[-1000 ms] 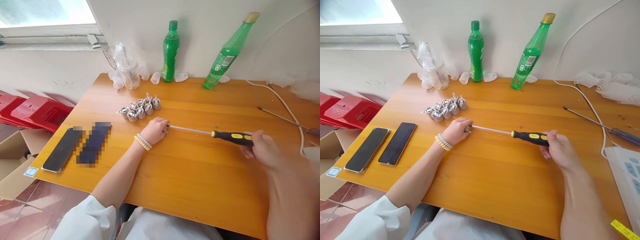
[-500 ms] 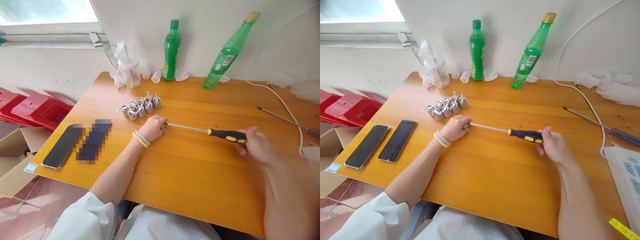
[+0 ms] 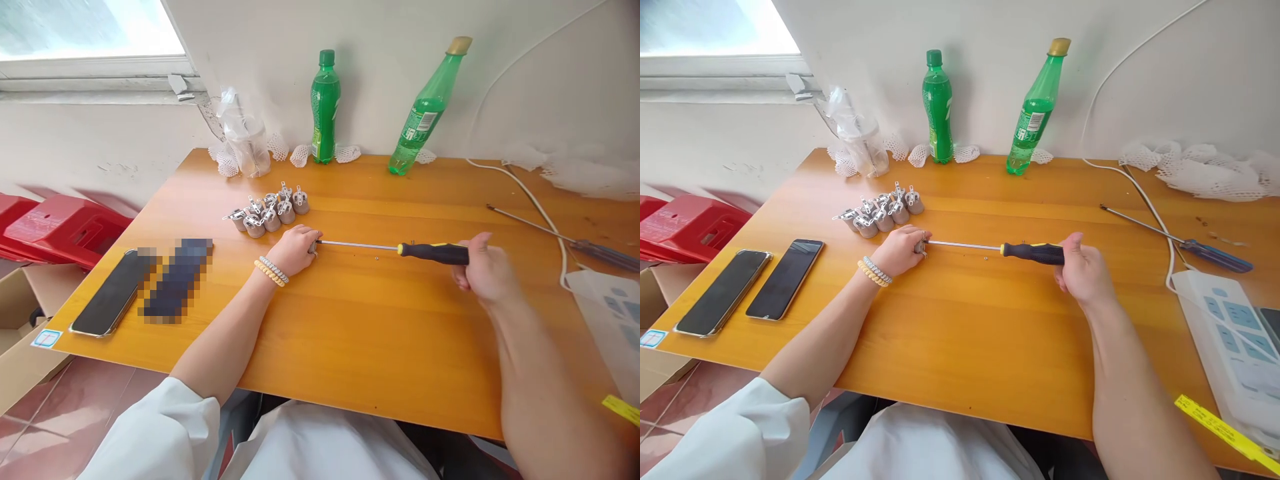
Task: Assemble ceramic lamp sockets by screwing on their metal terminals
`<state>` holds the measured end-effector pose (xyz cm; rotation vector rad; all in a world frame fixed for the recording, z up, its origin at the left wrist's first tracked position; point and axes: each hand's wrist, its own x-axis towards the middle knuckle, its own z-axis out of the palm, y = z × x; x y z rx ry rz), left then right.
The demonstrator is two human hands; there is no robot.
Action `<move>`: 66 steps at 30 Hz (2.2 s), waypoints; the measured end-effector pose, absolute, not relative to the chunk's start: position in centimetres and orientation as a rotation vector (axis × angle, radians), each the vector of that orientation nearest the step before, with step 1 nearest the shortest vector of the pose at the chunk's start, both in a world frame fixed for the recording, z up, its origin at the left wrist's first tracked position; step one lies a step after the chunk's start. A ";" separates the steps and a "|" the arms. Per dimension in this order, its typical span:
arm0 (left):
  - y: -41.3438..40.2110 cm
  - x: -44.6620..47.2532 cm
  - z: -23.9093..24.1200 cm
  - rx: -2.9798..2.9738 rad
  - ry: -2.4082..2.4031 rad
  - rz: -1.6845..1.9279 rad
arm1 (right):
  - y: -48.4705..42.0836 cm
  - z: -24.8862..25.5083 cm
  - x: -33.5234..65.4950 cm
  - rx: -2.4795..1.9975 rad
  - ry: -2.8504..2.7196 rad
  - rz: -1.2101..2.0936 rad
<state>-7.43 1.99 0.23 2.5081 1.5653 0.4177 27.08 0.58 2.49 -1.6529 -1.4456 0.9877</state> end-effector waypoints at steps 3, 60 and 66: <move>2.1 -7.6 0.2 2.473 1.591 0.436 | 0.7 2.4 27.4 -1.472 -1.420 1.293; 1.6 -7.4 -0.3 2.498 1.664 0.438 | 0.0 2.3 28.7 -1.164 -1.426 1.622; 1.4 -7.1 -0.2 2.501 1.652 0.435 | -0.1 2.2 28.0 -1.263 -1.398 1.397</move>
